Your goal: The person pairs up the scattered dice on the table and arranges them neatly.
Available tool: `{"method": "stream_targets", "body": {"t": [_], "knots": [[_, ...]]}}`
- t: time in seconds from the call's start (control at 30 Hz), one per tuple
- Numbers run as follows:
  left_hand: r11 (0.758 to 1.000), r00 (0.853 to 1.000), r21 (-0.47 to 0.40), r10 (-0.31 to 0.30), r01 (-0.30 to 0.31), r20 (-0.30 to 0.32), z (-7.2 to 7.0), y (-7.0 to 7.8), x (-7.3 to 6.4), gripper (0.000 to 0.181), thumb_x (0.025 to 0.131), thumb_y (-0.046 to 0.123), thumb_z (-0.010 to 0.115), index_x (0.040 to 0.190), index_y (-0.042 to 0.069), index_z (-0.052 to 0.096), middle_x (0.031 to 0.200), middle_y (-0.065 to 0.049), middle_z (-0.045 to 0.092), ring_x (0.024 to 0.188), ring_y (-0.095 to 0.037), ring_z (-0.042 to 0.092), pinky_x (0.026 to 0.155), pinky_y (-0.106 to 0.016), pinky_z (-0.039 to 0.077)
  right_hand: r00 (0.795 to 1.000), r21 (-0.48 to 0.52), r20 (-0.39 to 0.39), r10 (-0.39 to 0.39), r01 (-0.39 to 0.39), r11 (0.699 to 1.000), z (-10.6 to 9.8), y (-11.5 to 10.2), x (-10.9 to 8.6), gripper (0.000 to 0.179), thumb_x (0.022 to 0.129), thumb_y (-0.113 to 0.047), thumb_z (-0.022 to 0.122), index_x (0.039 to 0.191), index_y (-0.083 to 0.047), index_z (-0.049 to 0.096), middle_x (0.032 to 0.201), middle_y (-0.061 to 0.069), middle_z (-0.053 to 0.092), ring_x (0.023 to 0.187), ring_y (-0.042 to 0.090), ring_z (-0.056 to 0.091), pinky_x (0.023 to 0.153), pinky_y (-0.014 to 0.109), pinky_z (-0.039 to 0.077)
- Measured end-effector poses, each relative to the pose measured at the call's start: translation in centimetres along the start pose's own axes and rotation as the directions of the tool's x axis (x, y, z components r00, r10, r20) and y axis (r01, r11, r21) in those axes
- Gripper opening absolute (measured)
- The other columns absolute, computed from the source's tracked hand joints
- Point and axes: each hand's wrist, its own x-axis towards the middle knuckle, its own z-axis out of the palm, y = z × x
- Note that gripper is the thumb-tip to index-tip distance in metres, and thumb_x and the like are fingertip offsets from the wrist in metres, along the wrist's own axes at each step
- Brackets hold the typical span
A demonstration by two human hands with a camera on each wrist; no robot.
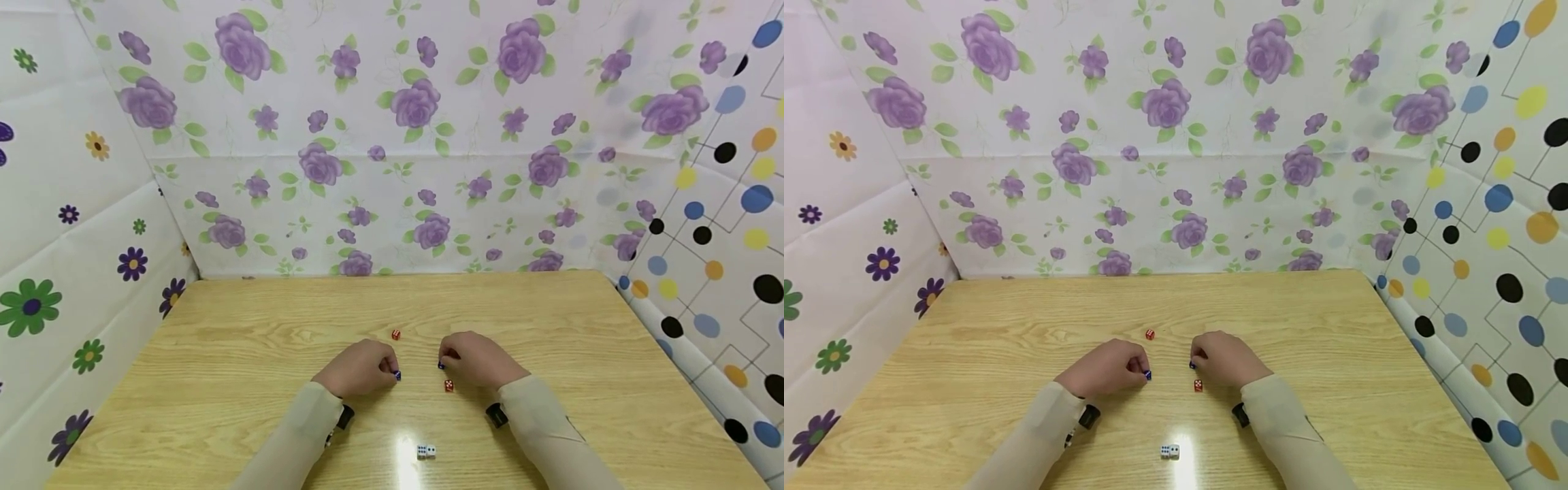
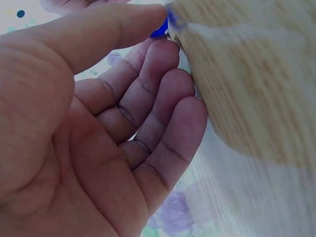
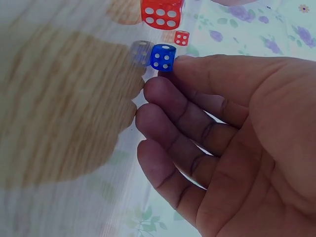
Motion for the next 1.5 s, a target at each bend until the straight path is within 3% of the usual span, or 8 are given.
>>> {"method": "stream_targets", "body": {"t": [0.5,0.8,1.5], "knots": [[1.000,1.000,0.011,0.004,-0.004,0.005,0.1,0.7,0.5,0.005,0.085,0.017,0.069,0.088,0.021,0.068,0.081,0.013,0.063,0.067,-0.004,0.056,0.066,-0.025,0.046,0.996,0.046,0.028,-0.083,0.082,0.996,0.1,-0.2,0.3,0.011,0.093,-0.021,0.061,0.087,-0.025,0.070,0.083,-0.017,0.062,0.076,0.001,0.057,0.071,0.030,0.048],[1.000,1.000,0.003,-0.004,0.004,0.013,0.1,0.8,0.6,0.005,0.086,0.022,0.070,0.089,0.019,0.067,0.079,0.013,0.061,0.066,-0.005,0.056,0.065,-0.025,0.047,0.997,0.070,0.060,-0.052,0.047,0.996,-0.2,0.3,-0.1,0.007,0.092,-0.026,0.062,0.087,-0.026,0.067,0.079,-0.017,0.059,0.068,0.003,0.053,0.065,0.028,0.045],[0.996,1.000,0.085,0.012,-0.012,0.005,0.7,0.6,1.3,0.006,0.086,0.023,0.069,0.089,0.022,0.064,0.077,0.015,0.058,0.066,-0.004,0.053,0.064,-0.024,0.045,0.999,-0.023,0.039,-0.017,0.018,1.000,-0.1,-0.7,-0.1,0.006,0.089,-0.029,0.067,0.083,-0.029,0.065,0.074,-0.017,0.054,0.064,0.005,0.049,0.062,0.029,0.042]]}}
